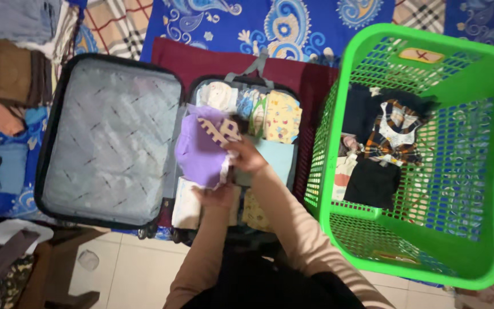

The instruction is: The person transfers folded clothes from an open suitcase into a green laundry basket. They pick up stacks of folded garments, including shirts and pants, and place them into the basket one by one.

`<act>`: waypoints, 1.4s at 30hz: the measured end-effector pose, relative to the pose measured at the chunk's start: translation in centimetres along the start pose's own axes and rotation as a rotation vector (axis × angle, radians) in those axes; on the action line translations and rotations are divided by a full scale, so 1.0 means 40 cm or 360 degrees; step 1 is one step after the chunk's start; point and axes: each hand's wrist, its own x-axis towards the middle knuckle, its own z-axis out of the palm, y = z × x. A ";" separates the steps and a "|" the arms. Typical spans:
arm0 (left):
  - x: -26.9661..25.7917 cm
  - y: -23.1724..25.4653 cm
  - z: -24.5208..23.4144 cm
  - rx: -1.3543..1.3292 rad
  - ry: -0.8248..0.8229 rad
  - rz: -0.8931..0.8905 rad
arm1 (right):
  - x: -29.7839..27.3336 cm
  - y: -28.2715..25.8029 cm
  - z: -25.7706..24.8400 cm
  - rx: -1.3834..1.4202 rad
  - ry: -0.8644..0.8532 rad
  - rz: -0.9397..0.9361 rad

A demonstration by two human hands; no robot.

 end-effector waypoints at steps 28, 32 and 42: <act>-0.003 -0.106 0.518 0.2348 -0.1801 0.0120 | -0.354 -0.618 -0.636 0.0818 0.0575 0.0980; -0.019 -0.408 0.624 0.1808 -0.1191 -0.0969 | -0.420 -0.594 -0.849 0.0427 0.0704 0.1091; 0.317 -1.021 0.560 0.1943 -0.0758 -0.0660 | -0.606 -0.222 -1.205 0.0051 0.1088 0.1503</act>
